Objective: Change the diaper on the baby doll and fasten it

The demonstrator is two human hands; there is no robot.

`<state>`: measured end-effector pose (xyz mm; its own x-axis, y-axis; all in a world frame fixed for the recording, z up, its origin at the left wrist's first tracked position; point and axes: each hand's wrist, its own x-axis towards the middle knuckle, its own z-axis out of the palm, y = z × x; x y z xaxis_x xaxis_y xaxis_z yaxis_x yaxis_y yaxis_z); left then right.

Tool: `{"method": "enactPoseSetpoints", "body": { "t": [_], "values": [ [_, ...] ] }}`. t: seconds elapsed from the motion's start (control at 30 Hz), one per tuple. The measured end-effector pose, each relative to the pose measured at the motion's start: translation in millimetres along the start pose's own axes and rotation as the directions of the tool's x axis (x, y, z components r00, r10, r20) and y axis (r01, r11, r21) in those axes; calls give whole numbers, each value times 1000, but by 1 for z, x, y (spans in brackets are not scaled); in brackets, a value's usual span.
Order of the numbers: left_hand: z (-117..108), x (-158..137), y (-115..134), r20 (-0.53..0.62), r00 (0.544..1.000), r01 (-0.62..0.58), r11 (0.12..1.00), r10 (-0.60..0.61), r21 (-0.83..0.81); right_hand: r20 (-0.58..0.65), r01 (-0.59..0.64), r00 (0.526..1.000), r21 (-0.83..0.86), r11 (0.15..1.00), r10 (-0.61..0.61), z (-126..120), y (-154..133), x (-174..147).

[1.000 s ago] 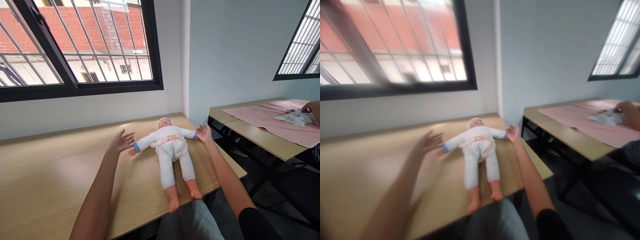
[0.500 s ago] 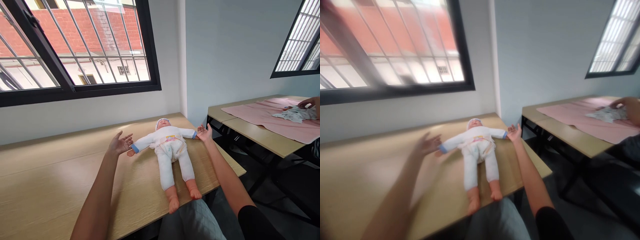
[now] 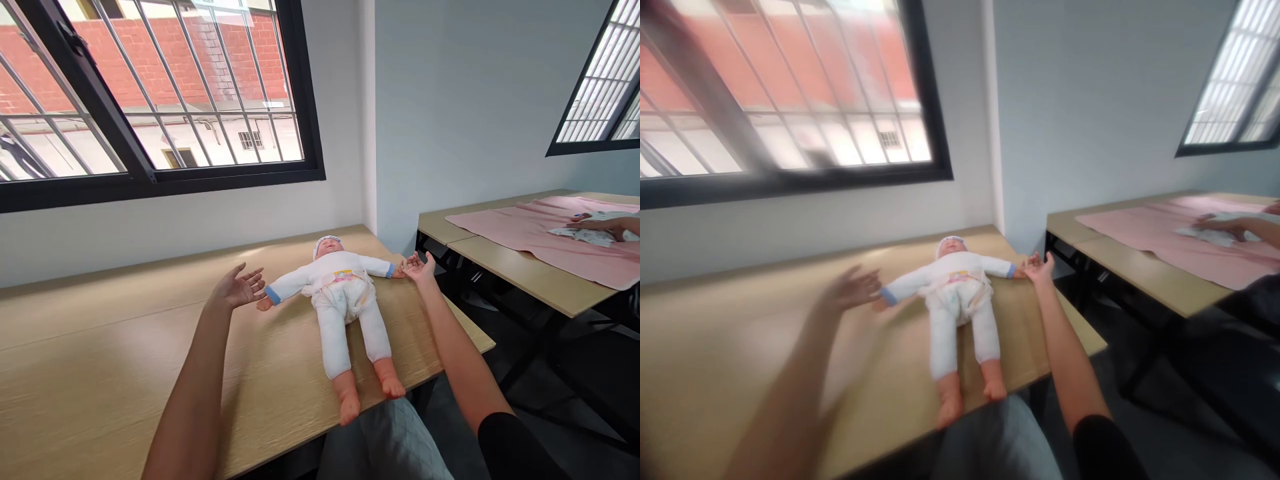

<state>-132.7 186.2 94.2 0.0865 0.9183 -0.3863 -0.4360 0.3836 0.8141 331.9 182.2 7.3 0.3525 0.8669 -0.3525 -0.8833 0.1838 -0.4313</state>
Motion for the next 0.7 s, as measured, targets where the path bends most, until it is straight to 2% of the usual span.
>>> {"method": "enactPoseSetpoints", "body": {
  "t": [0.1,0.17,0.23,0.3,0.37,0.43,0.47,0.53,0.6,0.63,0.7],
  "values": [
    [-5,-2,4,-28,999,-21,998,23,61,14,74,997,-157,985,-72,1,2,5],
    [-8,-3,6,-70,994,-71,991,80,114,30,188,981,-352,917,-190,4,9,8],
    [-9,-2,5,-105,981,-137,964,164,228,139,363,927,-570,737,-349,7,21,9],
    [-7,1,1,-77,969,-185,897,234,401,344,530,836,-707,468,-427,7,35,8],
    [-1,7,-7,9,971,-203,798,240,567,526,628,762,-743,232,-378,5,49,5],
    [6,16,-19,106,974,-216,673,201,707,607,654,740,-750,101,-289,2,59,0],
    [10,20,-24,153,971,-234,599,183,766,621,657,739,-750,73,-263,1,62,-3],
    [17,28,-36,207,959,-274,453,192,848,637,675,724,-734,79,-266,2,66,-7],
    [26,31,-44,199,927,-313,363,318,878,653,717,685,-683,139,-322,7,69,-10],
    [31,31,-48,190,895,-340,342,403,876,653,728,679,-660,189,-335,10,71,-12],
    [45,27,-55,207,807,-419,290,553,861,653,707,707,-649,282,-270,16,77,-15]
  ]
}}
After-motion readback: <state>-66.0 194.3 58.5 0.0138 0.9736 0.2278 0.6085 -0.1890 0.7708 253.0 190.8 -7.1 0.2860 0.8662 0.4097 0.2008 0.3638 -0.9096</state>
